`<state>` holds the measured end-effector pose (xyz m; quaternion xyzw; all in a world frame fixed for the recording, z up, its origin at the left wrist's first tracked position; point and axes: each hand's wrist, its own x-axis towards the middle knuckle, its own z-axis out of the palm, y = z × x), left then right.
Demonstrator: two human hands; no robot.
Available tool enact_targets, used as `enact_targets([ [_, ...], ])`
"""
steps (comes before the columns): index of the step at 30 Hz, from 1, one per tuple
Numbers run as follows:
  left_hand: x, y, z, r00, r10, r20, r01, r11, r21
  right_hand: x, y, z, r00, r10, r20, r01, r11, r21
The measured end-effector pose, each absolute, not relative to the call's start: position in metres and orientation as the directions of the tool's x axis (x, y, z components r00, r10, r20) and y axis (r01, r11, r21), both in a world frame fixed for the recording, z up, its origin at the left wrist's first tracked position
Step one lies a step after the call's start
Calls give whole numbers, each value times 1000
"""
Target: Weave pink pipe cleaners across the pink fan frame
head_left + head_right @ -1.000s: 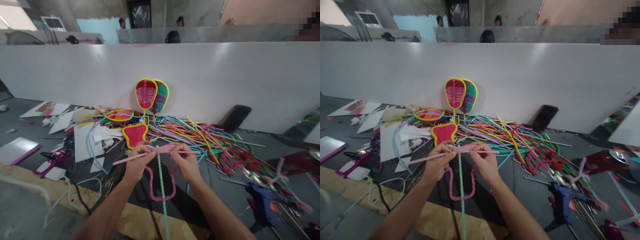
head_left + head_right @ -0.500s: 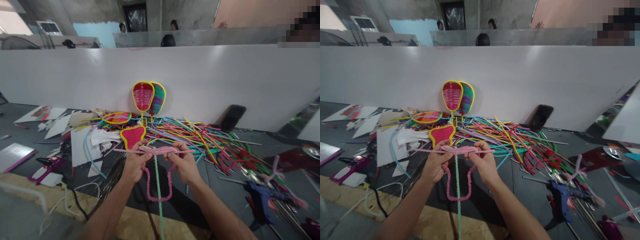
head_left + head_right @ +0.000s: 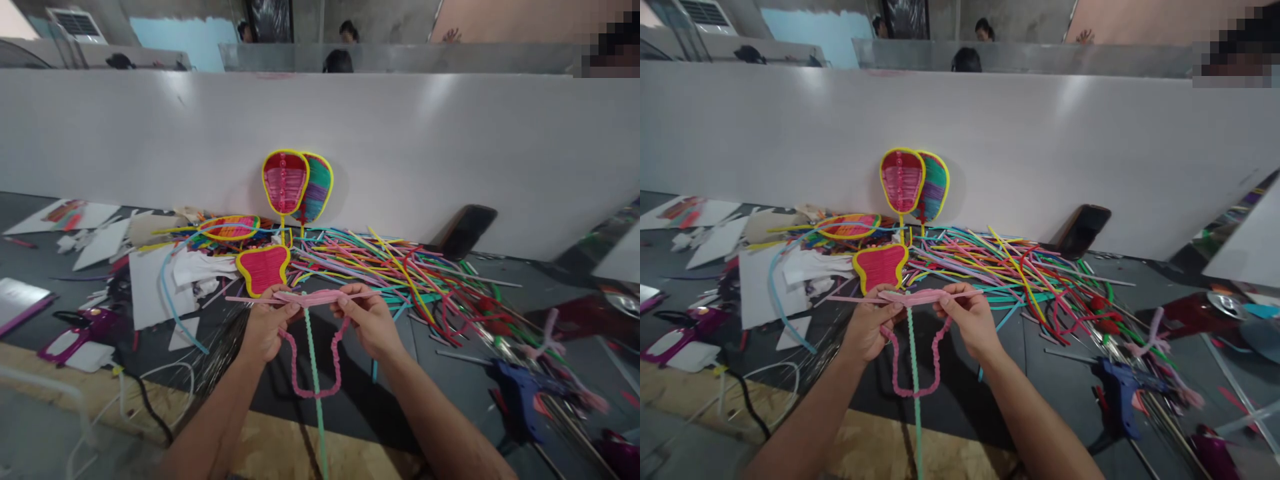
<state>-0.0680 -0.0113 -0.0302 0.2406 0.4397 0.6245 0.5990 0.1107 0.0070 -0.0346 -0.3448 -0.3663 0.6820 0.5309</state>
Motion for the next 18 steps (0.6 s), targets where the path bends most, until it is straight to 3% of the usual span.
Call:
enact_targets([
  [8, -69, -12, -31, -182, 954, -240, -547, 104, 831, 115, 8, -33, -276, 951, -137, -558, -275, -783],
  [18, -68, -14, -25, -226, 949, -220, -524, 72, 849, 118, 12, -31, -305, 914, -266, -528, -395, -752],
])
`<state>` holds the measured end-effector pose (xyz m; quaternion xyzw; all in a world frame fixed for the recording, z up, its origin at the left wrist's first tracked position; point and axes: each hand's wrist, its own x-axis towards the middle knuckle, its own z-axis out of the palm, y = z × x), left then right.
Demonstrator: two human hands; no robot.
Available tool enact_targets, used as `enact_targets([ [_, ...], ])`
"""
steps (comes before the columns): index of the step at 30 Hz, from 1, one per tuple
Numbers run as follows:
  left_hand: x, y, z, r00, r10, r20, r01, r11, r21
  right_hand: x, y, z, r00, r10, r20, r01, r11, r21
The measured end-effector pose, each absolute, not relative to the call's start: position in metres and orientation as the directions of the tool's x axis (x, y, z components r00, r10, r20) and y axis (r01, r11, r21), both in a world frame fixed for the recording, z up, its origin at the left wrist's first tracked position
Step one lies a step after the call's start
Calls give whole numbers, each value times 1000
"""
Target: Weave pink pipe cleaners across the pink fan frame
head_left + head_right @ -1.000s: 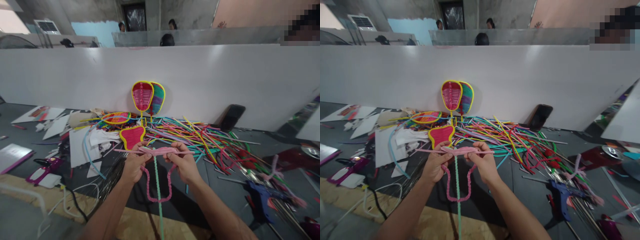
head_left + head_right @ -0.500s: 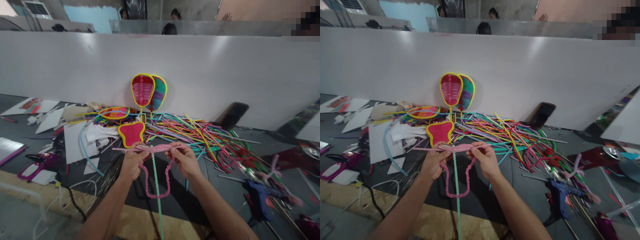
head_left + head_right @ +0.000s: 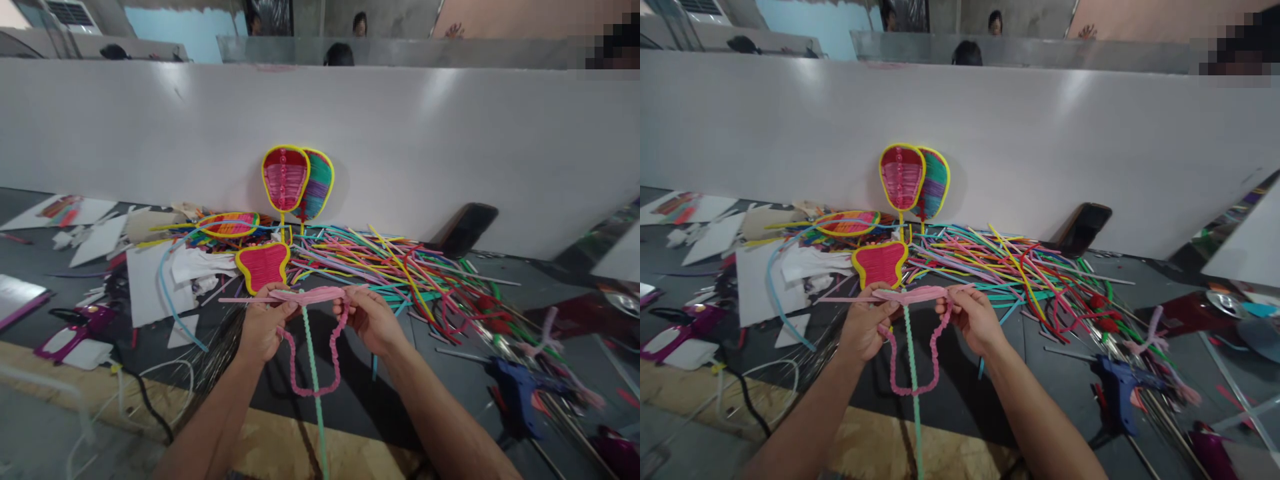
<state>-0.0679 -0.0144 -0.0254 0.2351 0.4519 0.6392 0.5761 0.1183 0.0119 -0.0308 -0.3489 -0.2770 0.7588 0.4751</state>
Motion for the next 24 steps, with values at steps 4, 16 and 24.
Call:
enact_targets([
  [4, -68, -14, -25, -231, 948, -218, -521, 68, 851, 120, 12, -29, -331, 895, -298, -510, -436, -742],
  [16, -67, -15, -28, -204, 958, -200, -515, 68, 854, 119, 10, -30, -466, 842, -273, -589, -525, -614],
  [24, -72, -12, -30, -227, 952, -207, -532, 56, 845, 149, 21, -27, -436, 886, -157, 49, -150, -987],
])
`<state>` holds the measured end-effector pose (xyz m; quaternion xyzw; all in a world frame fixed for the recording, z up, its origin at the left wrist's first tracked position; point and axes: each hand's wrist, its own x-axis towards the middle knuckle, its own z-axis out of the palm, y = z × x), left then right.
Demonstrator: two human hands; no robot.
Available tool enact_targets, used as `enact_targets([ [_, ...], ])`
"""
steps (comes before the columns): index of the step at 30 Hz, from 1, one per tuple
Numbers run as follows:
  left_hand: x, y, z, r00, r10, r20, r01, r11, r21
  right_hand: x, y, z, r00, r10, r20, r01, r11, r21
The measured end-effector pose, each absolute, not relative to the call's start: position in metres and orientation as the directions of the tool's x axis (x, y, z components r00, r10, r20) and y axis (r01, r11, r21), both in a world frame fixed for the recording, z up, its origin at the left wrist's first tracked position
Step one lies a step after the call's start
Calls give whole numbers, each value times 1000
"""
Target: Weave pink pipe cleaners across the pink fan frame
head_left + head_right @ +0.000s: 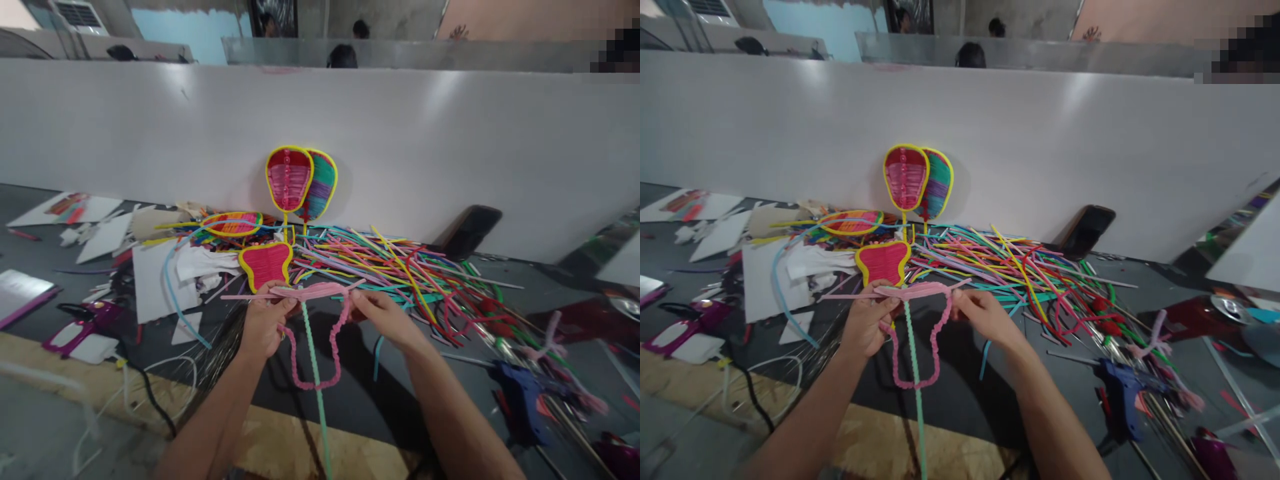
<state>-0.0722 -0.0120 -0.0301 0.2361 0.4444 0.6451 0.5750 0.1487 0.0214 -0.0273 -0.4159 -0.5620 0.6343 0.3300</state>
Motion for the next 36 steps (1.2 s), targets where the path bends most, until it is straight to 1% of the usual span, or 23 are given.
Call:
enact_targets([
  [1, -72, -12, -30, -232, 951, -207, -523, 58, 850, 160, 23, -23, -428, 897, -113, 221, -17, -975],
  [2, -72, -12, -30, -235, 950, -204, -507, 59, 860, 170, 24, -18, -387, 921, -53, 360, 98, -928],
  [3, -70, -13, -31, -235, 951, -200, -486, 63, 872, 178, 24, -12, -334, 943, 14, 450, 172, -876],
  [4, -69, -13, -32, -227, 954, -197, -464, 72, 883, 184, 22, -6, -270, 959, 89, 499, 218, -838],
  [6, -64, -15, -35, -181, 966, -186, -416, 96, 904, 185, 15, 6, -154, 956, 248, 527, 292, -798],
  [7, -61, -17, -37, -147, 973, -180, -392, 109, 913, 181, 11, 9, -131, 936, 326, 523, 344, -779],
  [8, -58, -18, -38, -114, 978, -173, -368, 120, 922, 173, 7, 10, -161, 911, 379, 531, 403, -746],
  [9, -56, -19, -40, -85, 983, -162, -343, 124, 931, 164, 2, 10, -230, 878, 420, 530, 475, -702],
  [11, -52, -22, -41, -59, 989, -132, -292, 110, 950, 145, -4, 4, -400, 822, 405, 525, 567, -634],
  [13, -49, -24, -41, -59, 993, -103, -247, 86, 965, 130, -7, -5, -473, 809, 348, 565, 582, -585],
  [16, -48, -27, -39, -52, 995, -86, -192, 74, 979, 120, -8, -14, -465, 832, 302, 641, 552, -533],
  [18, -48, -28, -38, -32, 996, -89, -165, 82, 983, 120, -8, -16, -448, 842, 302, 646, 538, -542],
  [20, -48, -28, -37, -21, 996, -86, -148, 82, 986, 122, -7, -15, -432, 849, 305, 627, 525, -575],
  [22, -49, -28, -36, -45, 997, -68, -173, 59, 983, 124, -6, -12, -416, 859, 299, 607, 508, -611],
  [25, -50, -27, -35, -140, 989, -40, -234, 6, 972, 126, -5, -11, -399, 869, 294, 592, 489, -641],
  [28, -51, -27, -34, -208, 978, 4, -223, -51, 973, 127, -5, -10, -383, 871, 309, 597, 488, -636],
  [31, -52, -27, -34, -231, 972, 31, -212, -82, 974, 127, -5, -9, -384, 867, 319, 608, 497, -619],
  [33, -53, -26, -35, -245, 970, 11, -243, -72, 967, 127, -6, -8, -388, 862, 325, 609, 505, -611],
  [36, -54, -25, -36, -249, 967, -62, -331, -25, 943, 126, -7, -7, -387, 857, 340, 611, 514, -602],
])
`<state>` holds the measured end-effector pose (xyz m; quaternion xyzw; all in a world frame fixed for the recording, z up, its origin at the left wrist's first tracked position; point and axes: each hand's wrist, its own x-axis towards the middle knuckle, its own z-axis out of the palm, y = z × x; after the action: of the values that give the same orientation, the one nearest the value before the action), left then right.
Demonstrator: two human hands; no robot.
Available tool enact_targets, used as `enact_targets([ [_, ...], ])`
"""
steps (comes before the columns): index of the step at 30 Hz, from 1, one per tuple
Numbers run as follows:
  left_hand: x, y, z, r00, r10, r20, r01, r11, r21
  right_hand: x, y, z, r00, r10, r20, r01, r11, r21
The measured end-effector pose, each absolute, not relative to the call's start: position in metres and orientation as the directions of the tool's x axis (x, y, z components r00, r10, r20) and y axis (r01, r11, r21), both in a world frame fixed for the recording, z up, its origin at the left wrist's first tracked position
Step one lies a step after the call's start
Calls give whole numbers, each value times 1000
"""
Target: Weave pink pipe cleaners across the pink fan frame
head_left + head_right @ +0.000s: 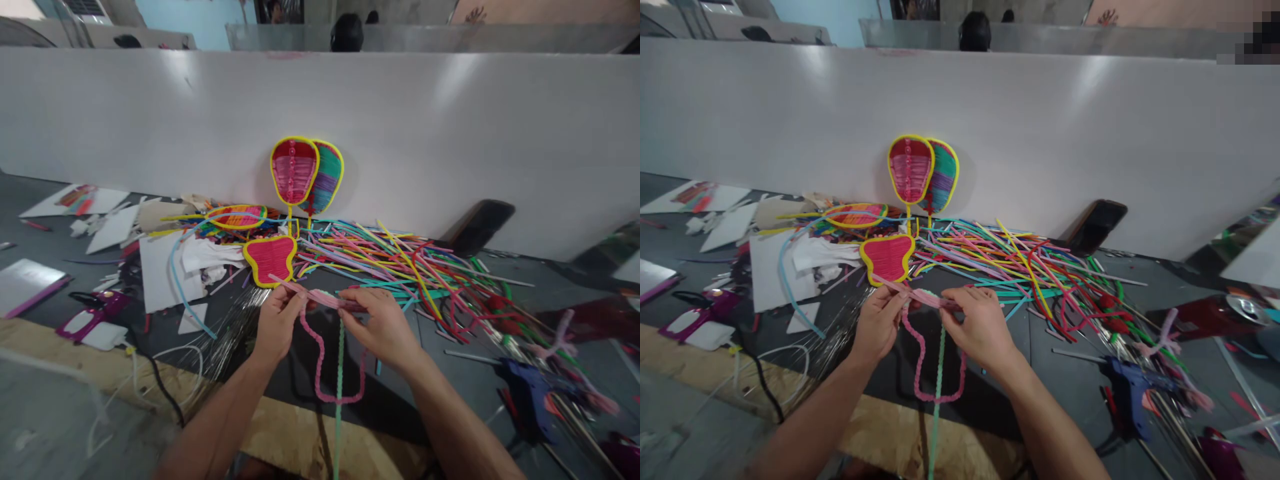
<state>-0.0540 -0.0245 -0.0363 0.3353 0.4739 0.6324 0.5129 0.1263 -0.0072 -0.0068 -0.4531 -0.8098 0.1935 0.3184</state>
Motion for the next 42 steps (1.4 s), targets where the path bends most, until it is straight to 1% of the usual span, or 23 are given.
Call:
enact_targets([
  [4, -54, -23, -35, -236, 962, -137, -414, 28, 910, 126, -8, -7, -391, 854, 343, 609, 520, -599],
  [9, -54, -22, -32, -249, 961, -122, -411, 9, 912, 126, -7, -8, -395, 846, 358, 597, 532, -600],
  [13, -56, -20, -32, -203, 957, -208, -478, 88, 874, 125, -8, -8, -400, 842, 362, 591, 538, -601],
  [16, -59, -19, -32, -97, 952, -290, -584, 181, 791, 124, -9, -9, -392, 843, 369, 591, 538, -601],
  [20, -61, -18, -32, 41, 915, -401, -730, 302, 613, 122, -11, -9, -386, 830, 403, 592, 558, -581],
  [24, -60, -18, -31, 62, 870, -490, -806, 333, 490, 120, -13, -8, -392, 824, 410, 596, 567, -568],
  [28, -59, -17, -32, 76, 847, -526, -824, 350, 445, 118, -14, -8, -391, 811, 435, 606, 583, -541],
  [30, -59, -17, -32, 74, 854, -515, -822, 345, 454, 117, -14, -8, -389, 803, 452, 607, 592, -530],
  [33, -59, -17, -31, 66, 885, -460, -795, 326, 512, 117, -14, -7, -379, 796, 472, 603, 599, -527],
  [35, -59, -17, -30, 28, 907, -419, -758, 293, 582, 117, -14, -7, -372, 796, 477, 605, 598, -526],
  [39, -55, -18, -31, -147, 931, -333, -624, 174, 762, 119, -14, -7, -345, 792, 504, 622, 595, -509],
  [42, -52, -20, -33, -226, 937, -265, -509, 119, 853, 120, -13, -6, -331, 793, 511, 633, 589, -503],
])
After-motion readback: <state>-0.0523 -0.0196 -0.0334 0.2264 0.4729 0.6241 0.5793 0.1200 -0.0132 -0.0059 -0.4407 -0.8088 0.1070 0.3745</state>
